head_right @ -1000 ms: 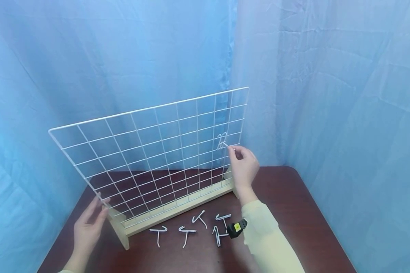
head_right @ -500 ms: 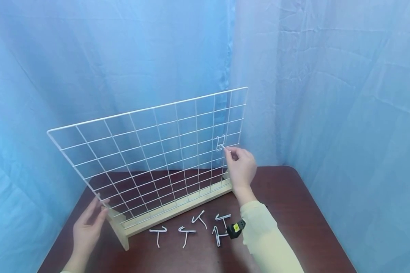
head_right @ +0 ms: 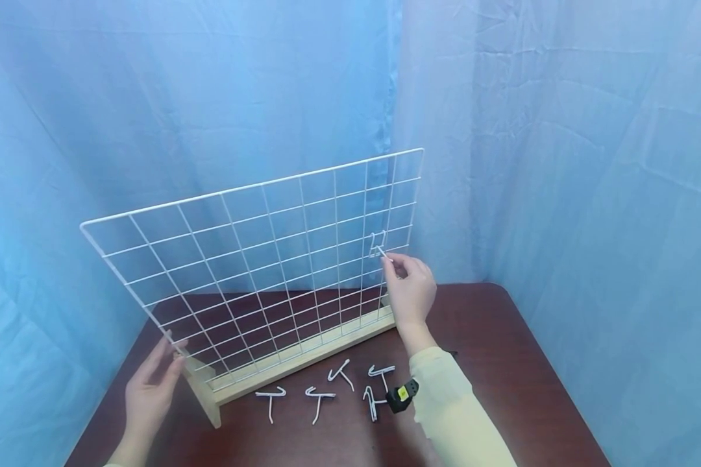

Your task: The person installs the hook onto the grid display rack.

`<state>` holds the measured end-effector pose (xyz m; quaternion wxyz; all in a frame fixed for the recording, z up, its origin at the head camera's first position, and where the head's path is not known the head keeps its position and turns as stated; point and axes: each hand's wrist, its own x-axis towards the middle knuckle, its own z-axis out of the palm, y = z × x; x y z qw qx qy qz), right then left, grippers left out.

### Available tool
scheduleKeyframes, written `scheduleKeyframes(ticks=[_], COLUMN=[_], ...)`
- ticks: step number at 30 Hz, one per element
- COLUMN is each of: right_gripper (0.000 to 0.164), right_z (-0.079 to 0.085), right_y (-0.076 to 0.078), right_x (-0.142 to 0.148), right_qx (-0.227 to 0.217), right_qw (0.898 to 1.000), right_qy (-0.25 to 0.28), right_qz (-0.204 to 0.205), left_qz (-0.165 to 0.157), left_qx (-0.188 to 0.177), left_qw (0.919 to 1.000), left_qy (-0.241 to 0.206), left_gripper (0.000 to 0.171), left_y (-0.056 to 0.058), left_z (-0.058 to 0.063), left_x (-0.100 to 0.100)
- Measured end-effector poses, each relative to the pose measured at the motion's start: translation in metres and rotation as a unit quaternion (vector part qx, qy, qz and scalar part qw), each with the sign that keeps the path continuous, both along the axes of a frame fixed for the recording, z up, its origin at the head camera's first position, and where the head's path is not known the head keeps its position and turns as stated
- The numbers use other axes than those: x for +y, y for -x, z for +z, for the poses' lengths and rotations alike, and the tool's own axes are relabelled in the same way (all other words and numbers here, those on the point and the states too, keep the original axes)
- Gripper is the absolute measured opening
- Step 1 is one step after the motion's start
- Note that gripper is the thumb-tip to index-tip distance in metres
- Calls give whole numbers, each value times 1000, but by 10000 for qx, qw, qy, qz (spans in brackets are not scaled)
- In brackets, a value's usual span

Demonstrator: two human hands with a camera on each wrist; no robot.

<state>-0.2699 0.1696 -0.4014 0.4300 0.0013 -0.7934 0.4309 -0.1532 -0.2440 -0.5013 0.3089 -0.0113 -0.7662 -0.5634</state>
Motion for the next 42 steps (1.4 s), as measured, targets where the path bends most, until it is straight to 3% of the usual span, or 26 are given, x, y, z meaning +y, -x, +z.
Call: scheduleKeyframes(ticks=[11, 19, 42], right_gripper=[10, 13, 25], right_z=[-20, -41, -119], right_y=[-8, -21, -55], right_x=[8, 13, 35], right_qx=[-276, -727, -1385], right_qw=[9989, 9954, 9867], right_qy=[366, 512, -79], right_qz=[120, 362, 848], left_qz=[-40, -74, -13], left_qx=[72, 86, 10], left_qw=[9999, 9999, 10000], left_qy=[-75, -33, 53], left_gripper=[52, 51, 53], left_y=[0, 0, -1], left_z=[1, 1, 1], left_x=[0, 0, 0])
